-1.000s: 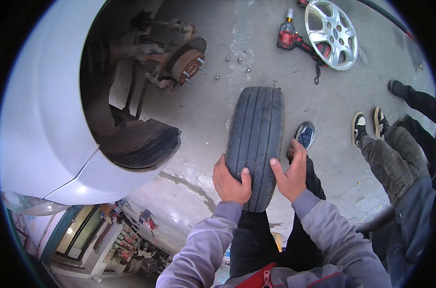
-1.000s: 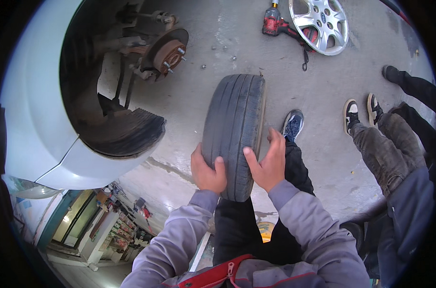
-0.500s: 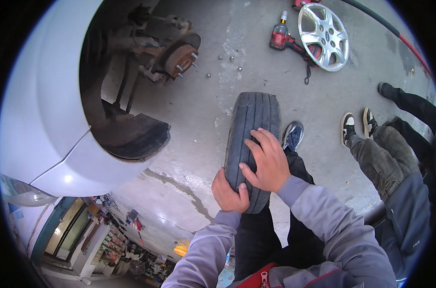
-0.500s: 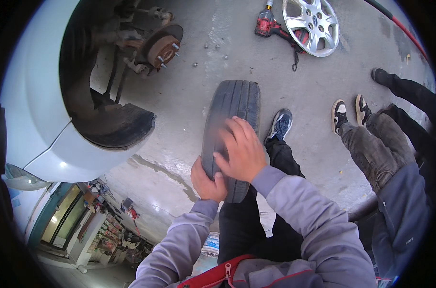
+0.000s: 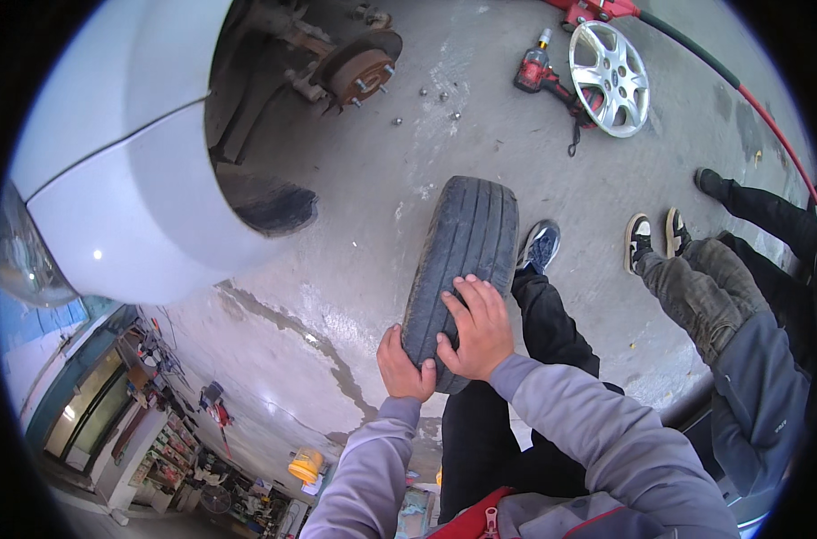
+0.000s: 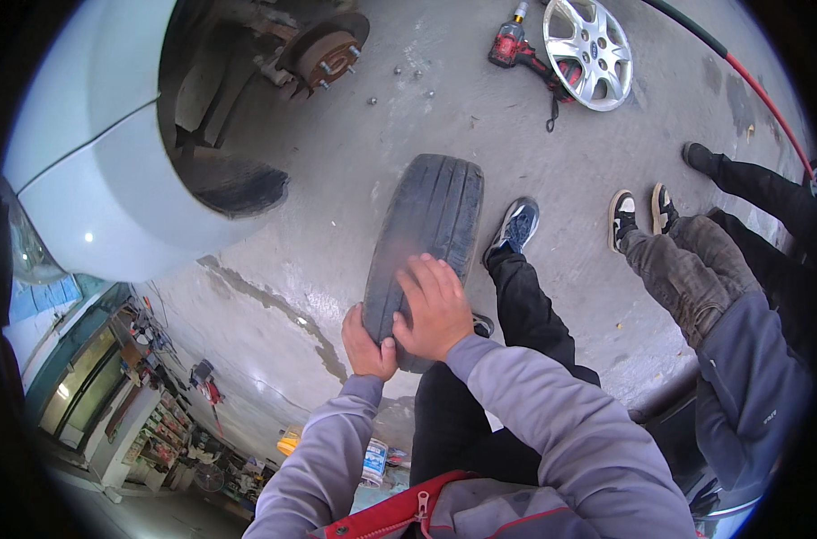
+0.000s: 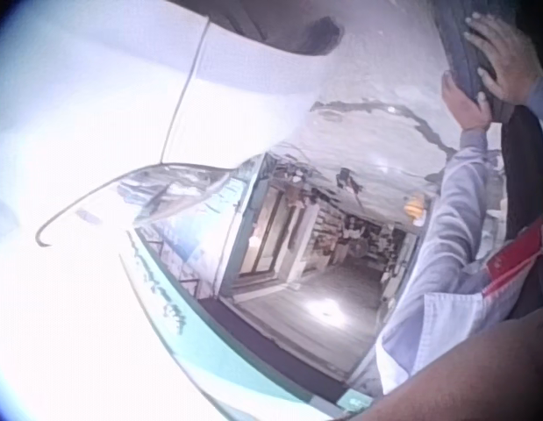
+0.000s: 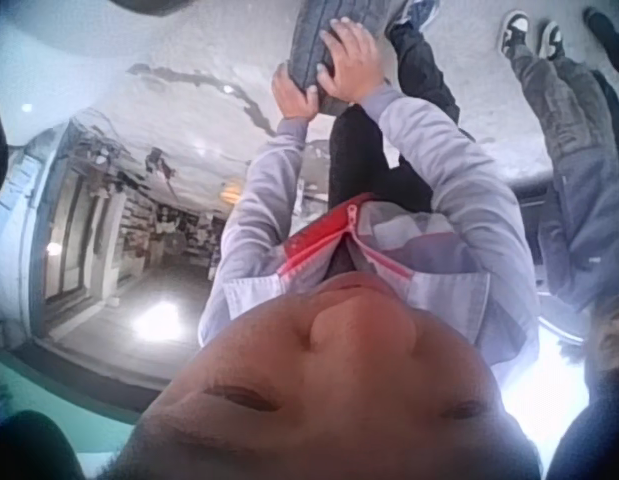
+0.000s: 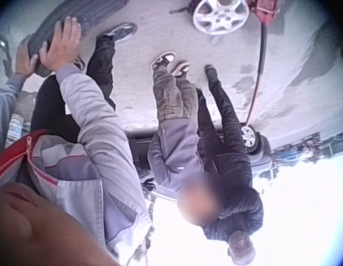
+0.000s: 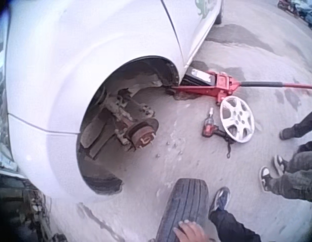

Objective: The person uses a cordless impact wrench to remove lug nuts from a car wheel, then removes the hubcap and tire. The tire is rolled across the garage floor and sprayed with a cleaning solution from a pressure sprayer.

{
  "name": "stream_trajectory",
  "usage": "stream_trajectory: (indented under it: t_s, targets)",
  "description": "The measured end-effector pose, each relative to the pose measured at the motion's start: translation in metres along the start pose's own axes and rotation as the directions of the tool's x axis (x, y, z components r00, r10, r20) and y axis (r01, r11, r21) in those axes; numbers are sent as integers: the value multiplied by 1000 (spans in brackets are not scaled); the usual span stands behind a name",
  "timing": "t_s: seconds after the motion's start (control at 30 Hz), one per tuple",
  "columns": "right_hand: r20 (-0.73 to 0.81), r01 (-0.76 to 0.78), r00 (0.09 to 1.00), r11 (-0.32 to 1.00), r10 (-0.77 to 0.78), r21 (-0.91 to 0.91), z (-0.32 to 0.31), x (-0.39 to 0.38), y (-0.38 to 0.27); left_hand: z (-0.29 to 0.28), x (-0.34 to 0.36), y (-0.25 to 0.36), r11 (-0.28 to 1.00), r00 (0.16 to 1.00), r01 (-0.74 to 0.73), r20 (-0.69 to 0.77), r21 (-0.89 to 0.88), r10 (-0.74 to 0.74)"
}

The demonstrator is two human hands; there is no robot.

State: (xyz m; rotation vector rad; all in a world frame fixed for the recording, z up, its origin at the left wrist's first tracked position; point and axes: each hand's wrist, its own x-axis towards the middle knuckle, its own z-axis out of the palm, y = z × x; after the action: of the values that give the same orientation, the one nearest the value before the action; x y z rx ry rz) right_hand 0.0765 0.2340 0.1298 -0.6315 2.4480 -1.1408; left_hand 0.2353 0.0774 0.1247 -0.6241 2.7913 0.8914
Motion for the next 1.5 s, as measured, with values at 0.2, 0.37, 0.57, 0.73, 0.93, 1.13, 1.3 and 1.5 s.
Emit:
stream_trajectory:
  t_s: [0.2, 0.37, 0.57, 0.73, 0.93, 1.13, 1.3, 1.5]
  targets:
    - [99, 73, 992, 997, -74, 13, 19, -38, -17, -9, 6, 13, 972, 959, 227, -162, -60, -234]
    - [227, 190, 954, 981, -195, 45, 16, -67, -15, 9, 32, 34, 922, 891, 384, -240, -54, -385]
    - [391, 249, 876, 959, -281, 131, -2, -89, -9, 15, 14, 36, 893, 875, 449, -213, 17, -435]
    - [433, 191, 858, 955, -275, 227, -23, -86, -6, 19, -7, 29, 919, 898, 394, -225, 25, -379]
    - [345, 148, 917, 974, -201, 175, -32, -66, 9, 19, -24, 19, 943, 915, 331, -252, 26, -314]
    - [319, 45, 946, 999, -51, 26, -28, -39, 72, 17, -36, 9, 947, 925, 321, -213, -10, -315]
    - [-197, -441, 892, 879, 406, -184, -29, -20, 123, 15, -46, 2, 947, 925, 318, -206, -32, -318]
    - [141, -58, 988, 998, 58, -2, -28, -39, 79, 11, -57, -13, 953, 931, 300, -205, -39, -301]
